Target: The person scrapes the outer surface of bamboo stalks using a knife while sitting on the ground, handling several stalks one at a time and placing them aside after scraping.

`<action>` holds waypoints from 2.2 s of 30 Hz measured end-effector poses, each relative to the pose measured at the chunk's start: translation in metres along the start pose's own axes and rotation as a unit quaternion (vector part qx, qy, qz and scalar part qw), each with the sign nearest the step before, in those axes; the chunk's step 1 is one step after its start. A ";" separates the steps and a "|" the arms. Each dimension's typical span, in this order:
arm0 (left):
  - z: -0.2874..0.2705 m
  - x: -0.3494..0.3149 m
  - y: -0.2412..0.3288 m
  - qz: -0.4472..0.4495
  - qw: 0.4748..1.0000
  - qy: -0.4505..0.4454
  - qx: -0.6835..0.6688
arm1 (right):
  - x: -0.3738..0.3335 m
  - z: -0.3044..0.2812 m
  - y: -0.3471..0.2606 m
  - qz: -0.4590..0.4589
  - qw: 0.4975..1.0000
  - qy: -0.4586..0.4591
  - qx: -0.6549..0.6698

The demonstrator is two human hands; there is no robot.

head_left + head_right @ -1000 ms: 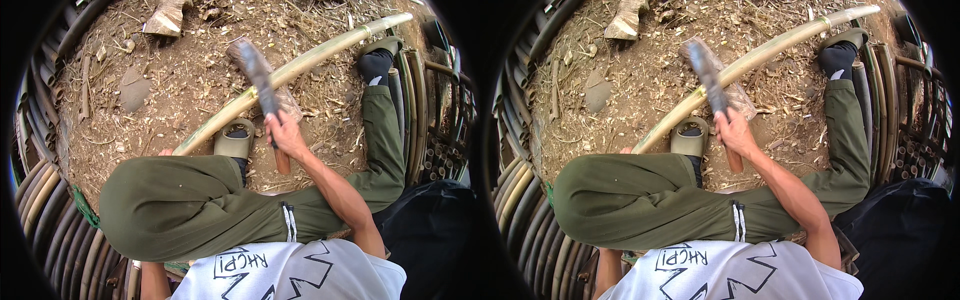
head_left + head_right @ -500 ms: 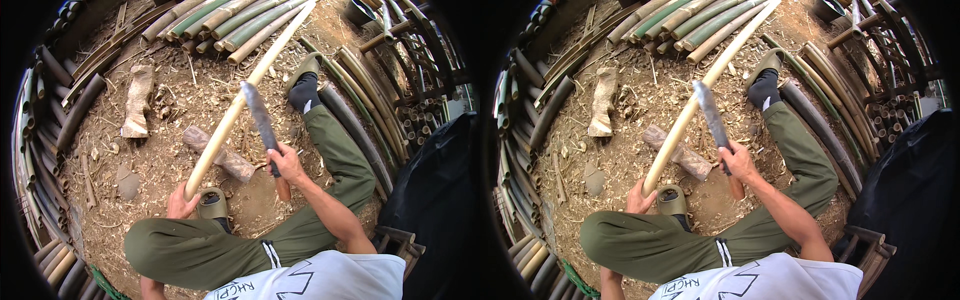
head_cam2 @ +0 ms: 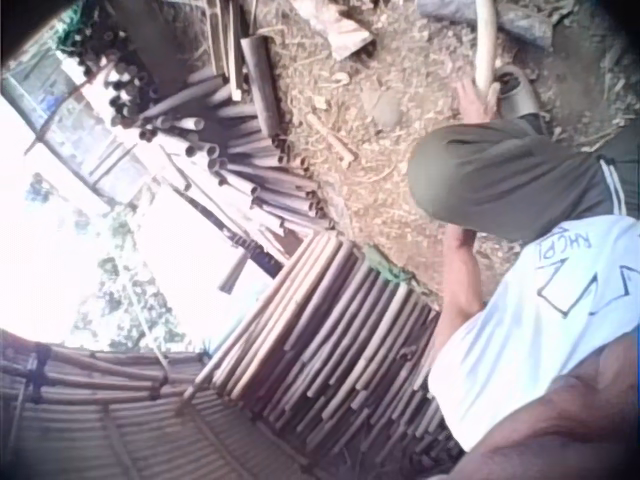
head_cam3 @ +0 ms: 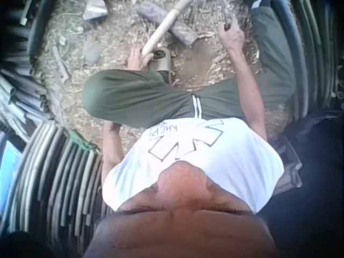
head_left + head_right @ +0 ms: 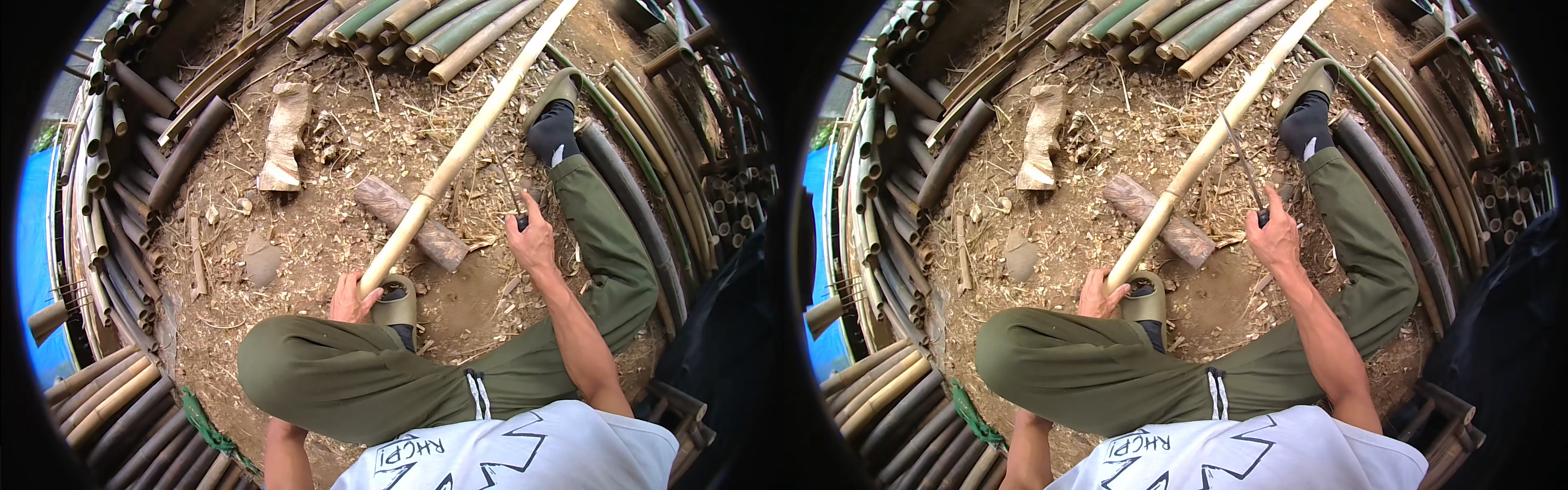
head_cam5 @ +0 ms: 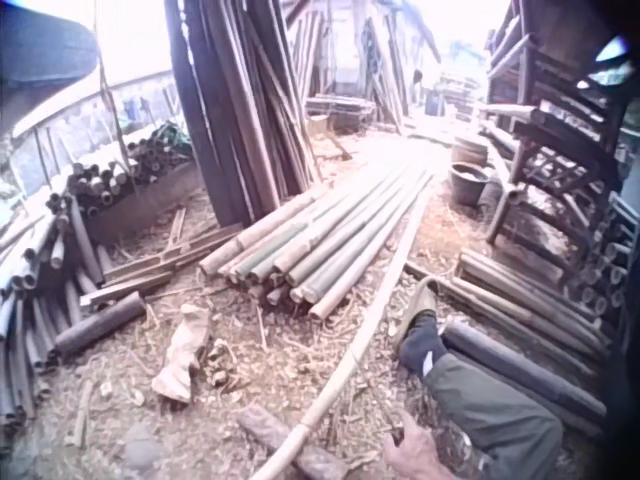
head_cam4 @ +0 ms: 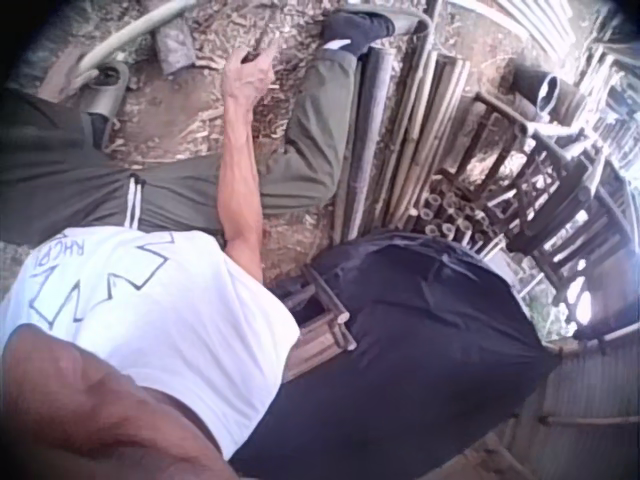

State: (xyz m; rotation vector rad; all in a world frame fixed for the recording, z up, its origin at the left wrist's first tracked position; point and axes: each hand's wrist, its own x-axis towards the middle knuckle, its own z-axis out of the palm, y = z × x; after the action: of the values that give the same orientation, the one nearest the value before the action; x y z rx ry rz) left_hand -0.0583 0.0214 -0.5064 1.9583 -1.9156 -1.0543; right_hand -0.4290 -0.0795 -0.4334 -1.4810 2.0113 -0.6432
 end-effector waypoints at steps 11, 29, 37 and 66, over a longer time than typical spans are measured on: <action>-0.286 0.038 0.126 -0.101 0.927 -0.236 -0.272 | 0.009 -0.038 -0.048 -0.179 0.977 0.113 0.029; -0.115 -0.092 0.210 -0.115 0.924 -0.217 -0.292 | -0.035 -0.063 -0.037 -0.416 0.906 -0.039 -0.072; -0.112 -0.094 0.209 -0.140 0.872 -0.271 -0.383 | -0.024 -0.067 -0.025 -0.400 0.913 -0.007 -0.078; -0.073 -0.082 0.165 -0.137 0.731 -0.339 -0.576 | -0.001 -0.058 0.006 -0.269 0.959 0.035 -0.085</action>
State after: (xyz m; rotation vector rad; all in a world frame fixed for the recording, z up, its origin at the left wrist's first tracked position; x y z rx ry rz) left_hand -0.1358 0.0520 -0.3271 1.1077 -0.6003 -2.4586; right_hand -0.4728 -0.0736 -0.3946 -2.1677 1.7456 -0.7572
